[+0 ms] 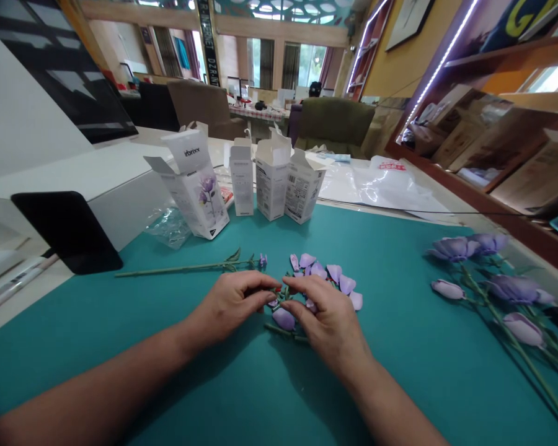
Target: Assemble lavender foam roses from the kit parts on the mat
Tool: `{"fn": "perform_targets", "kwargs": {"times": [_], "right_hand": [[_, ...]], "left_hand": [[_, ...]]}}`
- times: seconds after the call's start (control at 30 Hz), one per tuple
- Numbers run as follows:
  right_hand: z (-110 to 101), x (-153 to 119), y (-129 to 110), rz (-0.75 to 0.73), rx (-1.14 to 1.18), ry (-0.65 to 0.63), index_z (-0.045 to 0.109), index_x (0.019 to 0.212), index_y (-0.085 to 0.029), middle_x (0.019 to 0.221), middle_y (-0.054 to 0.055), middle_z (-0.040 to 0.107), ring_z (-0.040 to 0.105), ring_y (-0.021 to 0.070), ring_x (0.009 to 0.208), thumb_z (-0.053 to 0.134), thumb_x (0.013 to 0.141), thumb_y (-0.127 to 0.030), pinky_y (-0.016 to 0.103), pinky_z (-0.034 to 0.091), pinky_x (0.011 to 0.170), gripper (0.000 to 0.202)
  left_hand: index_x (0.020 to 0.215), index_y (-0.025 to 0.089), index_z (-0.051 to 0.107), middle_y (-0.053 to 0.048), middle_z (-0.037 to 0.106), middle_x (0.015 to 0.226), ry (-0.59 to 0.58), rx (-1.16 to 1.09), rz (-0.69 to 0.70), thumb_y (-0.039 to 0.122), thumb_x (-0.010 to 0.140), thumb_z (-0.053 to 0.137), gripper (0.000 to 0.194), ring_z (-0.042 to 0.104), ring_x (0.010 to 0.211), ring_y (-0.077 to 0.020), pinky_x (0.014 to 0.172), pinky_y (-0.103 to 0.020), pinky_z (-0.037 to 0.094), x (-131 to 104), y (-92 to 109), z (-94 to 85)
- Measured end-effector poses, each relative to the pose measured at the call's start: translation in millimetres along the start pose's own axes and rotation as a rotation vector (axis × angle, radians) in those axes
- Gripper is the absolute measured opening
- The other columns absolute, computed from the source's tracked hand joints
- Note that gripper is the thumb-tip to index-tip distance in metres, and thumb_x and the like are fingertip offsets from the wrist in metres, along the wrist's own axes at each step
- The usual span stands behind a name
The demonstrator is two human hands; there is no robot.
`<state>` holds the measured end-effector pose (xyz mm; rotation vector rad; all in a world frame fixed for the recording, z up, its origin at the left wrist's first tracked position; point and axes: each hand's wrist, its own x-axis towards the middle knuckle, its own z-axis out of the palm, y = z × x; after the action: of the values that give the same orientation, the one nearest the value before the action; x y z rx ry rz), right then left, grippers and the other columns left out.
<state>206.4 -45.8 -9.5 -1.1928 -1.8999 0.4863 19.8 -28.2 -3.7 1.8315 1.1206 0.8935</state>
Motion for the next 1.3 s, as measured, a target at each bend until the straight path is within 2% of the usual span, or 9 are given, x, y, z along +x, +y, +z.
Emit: {"fn": "perform_targets", "kwargs": {"times": [0.33, 0.67, 0.87, 1.03, 1.2, 1.3], "right_hand": [[3.0, -4.3, 1.4, -0.104, -0.178, -0.009, 0.069, 0.107, -0.025, 0.096, 0.006, 0.072, 0.066, 0.0208, 0.081, 0.06, 0.084, -0.028, 0.032, 0.054, 0.07, 0.025], [7.4, -6.1, 1.6, -0.191, -0.237, -0.001, 0.068, 0.106, -0.018, 0.092, 0.007, 0.072, 0.067, 0.0182, 0.078, 0.054, 0.089, -0.027, 0.028, 0.054, 0.067, 0.024], [11.1, -7.6, 2.6, -0.075, -0.152, -0.03, 0.068, 0.104, -0.018, 0.09, 0.007, 0.072, 0.067, 0.018, 0.075, 0.057, 0.086, -0.025, 0.027, 0.053, 0.064, 0.023], [15.3, -7.7, 3.2, 0.039, -0.046, -0.03, 0.071, 0.099, -0.021, 0.091, 0.006, 0.073, 0.067, 0.0202, 0.08, 0.059, 0.082, -0.028, 0.03, 0.053, 0.068, 0.022], [15.4, -4.2, 1.9, 0.143, 0.067, -0.016, 0.072, 0.097, -0.024, 0.093, 0.004, 0.074, 0.067, 0.0206, 0.085, 0.062, 0.079, -0.031, 0.031, 0.053, 0.073, 0.023], [14.7, -2.5, 0.8, 0.195, 0.098, 0.003, 0.072, 0.097, -0.024, 0.086, 0.003, 0.073, 0.065, 0.0191, 0.077, 0.064, 0.077, -0.034, 0.029, 0.052, 0.068, 0.024]], "left_hand": [[0.095, 0.018, 0.072, -0.006, 0.072, 0.087, 0.005, 0.269, 0.224, 0.023, 0.088, 0.056, 0.018, 0.065, 0.081, -0.0191, 0.078, -0.027, 0.047, -1.8, -6.1, 1.2], [0.093, 0.015, 0.067, -0.004, 0.069, 0.086, 0.013, 0.43, 0.332, 0.018, 0.09, 0.053, 0.015, 0.065, 0.08, -0.0161, 0.072, -0.026, 0.049, -6.3, -8.3, 3.2], [0.092, 0.015, 0.067, -0.005, 0.069, 0.087, 0.007, 0.495, 0.332, 0.02, 0.093, 0.048, 0.019, 0.065, 0.081, -0.0166, 0.072, -0.026, 0.049, -8.2, -8.5, 6.0], [0.092, 0.014, 0.067, -0.005, 0.069, 0.086, -0.01, 0.522, 0.304, 0.021, 0.094, 0.046, 0.022, 0.065, 0.079, -0.0168, 0.069, -0.026, 0.049, -9.1, -9.7, 7.7], [0.096, 0.017, 0.066, -0.004, 0.069, 0.089, 0.008, 0.448, 0.283, 0.022, 0.092, 0.05, 0.018, 0.064, 0.082, -0.0163, 0.072, -0.026, 0.048, -6.1, -8.7, 6.1], [0.1, 0.017, 0.064, -0.004, 0.068, 0.093, -0.013, 0.429, 0.257, 0.023, 0.092, 0.049, 0.018, 0.063, 0.084, -0.0166, 0.074, -0.027, 0.048, -4.4, -7.3, 4.1]]}}
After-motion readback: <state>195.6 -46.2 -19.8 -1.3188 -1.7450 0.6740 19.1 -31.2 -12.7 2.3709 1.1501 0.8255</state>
